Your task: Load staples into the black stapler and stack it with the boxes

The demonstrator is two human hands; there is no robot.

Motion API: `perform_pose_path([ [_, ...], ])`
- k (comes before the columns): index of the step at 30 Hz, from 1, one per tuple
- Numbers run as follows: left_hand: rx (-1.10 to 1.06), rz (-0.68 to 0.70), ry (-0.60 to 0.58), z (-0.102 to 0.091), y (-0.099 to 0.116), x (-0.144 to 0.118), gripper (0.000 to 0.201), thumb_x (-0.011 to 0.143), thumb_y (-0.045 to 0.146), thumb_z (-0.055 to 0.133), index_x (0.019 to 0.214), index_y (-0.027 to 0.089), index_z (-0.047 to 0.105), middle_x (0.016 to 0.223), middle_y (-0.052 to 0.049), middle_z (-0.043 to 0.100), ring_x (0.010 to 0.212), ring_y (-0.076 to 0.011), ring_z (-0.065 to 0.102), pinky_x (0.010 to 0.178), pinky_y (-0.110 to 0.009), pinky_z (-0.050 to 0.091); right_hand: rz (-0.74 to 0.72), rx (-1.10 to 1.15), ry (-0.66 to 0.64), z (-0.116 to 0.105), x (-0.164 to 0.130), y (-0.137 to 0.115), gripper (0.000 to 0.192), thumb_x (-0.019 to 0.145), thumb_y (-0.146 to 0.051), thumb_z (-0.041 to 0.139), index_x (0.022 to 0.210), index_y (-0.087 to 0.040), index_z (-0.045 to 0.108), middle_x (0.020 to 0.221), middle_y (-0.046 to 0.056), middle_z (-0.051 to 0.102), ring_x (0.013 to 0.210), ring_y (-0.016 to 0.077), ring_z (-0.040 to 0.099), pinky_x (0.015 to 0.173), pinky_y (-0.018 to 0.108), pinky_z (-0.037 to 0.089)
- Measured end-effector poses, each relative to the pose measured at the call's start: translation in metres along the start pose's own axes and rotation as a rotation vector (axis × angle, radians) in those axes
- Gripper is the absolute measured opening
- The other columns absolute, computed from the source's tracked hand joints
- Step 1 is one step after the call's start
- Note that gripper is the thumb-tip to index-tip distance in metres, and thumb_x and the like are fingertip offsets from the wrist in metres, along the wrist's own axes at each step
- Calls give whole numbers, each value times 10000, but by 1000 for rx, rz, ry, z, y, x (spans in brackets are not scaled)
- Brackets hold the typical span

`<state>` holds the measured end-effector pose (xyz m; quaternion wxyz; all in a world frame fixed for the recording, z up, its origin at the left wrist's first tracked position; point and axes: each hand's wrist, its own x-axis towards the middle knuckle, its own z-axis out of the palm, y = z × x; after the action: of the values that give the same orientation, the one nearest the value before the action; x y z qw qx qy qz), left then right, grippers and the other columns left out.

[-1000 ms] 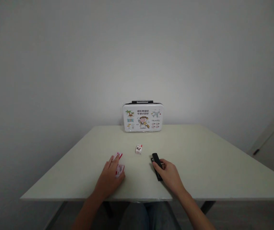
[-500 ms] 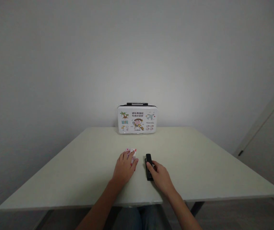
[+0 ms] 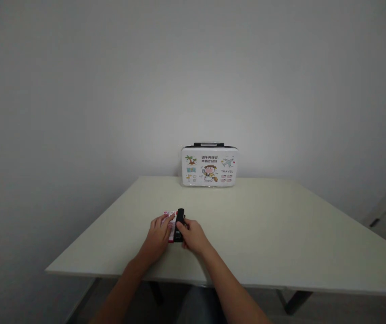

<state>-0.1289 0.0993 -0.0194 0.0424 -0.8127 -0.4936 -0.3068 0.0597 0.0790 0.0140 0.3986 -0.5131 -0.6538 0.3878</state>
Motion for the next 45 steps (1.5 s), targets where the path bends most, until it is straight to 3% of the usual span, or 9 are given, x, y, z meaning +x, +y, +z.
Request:
perform_pose_path([
  [4, -3, -31, -3, -15, -33, -3, 452, 1054, 322, 285, 1461, 235, 462, 1396, -100, 524, 1338, -234, 411, 1133, -472, 353, -9, 37, -17, 30, 20, -6, 428, 950, -569, 539, 1031, -179, 699, 617, 5, 631, 471, 141, 579, 486, 224, 410],
  [8, -13, -67, 23, -28, -42, -3, 451, 1050, 317, 276, 1448, 241, 476, 1378, -89, 538, 1304, -226, 438, 1118, -456, 369, -10, 68, 0, 43, 29, -6, 460, 937, -571, 563, 1129, -166, 665, 596, -17, 611, 431, 131, 554, 474, 220, 403],
  [14, 129, -317, 192, -51, -12, -21, 364, 962, 445, 500, 1244, 260, 635, 1182, -81, 581, 1110, -274, 525, 964, -446, 441, -49, 86, 205, 32, 12, -1, 529, 997, -544, 432, 1345, -155, 522, 736, -12, 588, 648, 151, 575, 594, 236, 437],
  [20, 222, -314, 95, -63, 24, -47, 178, 893, 395, 597, 1004, 293, 690, 1041, -48, 603, 986, -262, 569, 847, -401, 444, -209, -84, 302, 24, -6, -13, 394, 1008, -400, 435, 1301, -182, 583, 781, 3, 604, 719, 172, 577, 687, 263, 449],
  [27, 70, -301, 33, -65, 19, -80, 203, 962, 389, 494, 1018, 293, 665, 1075, -42, 618, 1001, -237, 605, 836, -375, 482, -476, -471, -16, 34, -29, -27, 328, 1005, -312, 484, 1310, -294, 604, 1231, 35, 681, 1063, 201, 650, 906, 278, 463],
  [32, -18, -244, -26, -73, 13, -94, 253, 995, 386, 436, 1045, 298, 668, 1141, -58, 621, 1045, -249, 600, 869, -400, 495, -411, -740, -91, 38, -29, -31, 496, 1009, -431, 485, 1486, -305, 433, 1060, 81, 745, 899, 255, 707, 755, 312, 482],
  [35, -42, -250, -55, -74, 12, -93, 259, 998, 367, 426, 1030, 295, 673, 1102, -51, 650, 997, -250, 605, 858, -404, 493, -405, -812, -100, 38, -28, -32, 455, 1021, -471, 444, 1447, -318, 486, 995, 92, 754, 852, 266, 714, 712, 315, 470],
  [41, -79, -391, 69, -64, 11, -91, 192, 948, 381, 534, 1067, 281, 648, 1026, -21, 691, 919, -242, 621, 821, -393, 497, -403, -822, -108, 39, -27, -31, 413, 1021, -496, 432, 1392, -355, 545, 978, 85, 756, 838, 259, 713, 700, 311, 462],
  [45, -93, -354, 96, -58, 6, -95, 184, 938, 418, 564, 1004, 288, 676, 1061, -24, 684, 989, -250, 620, 873, -408, 493, -398, -804, -112, 40, -25, -31, 414, 1021, -501, 424, 1392, -365, 549, 976, 92, 755, 837, 274, 714, 700, 326, 470],
])
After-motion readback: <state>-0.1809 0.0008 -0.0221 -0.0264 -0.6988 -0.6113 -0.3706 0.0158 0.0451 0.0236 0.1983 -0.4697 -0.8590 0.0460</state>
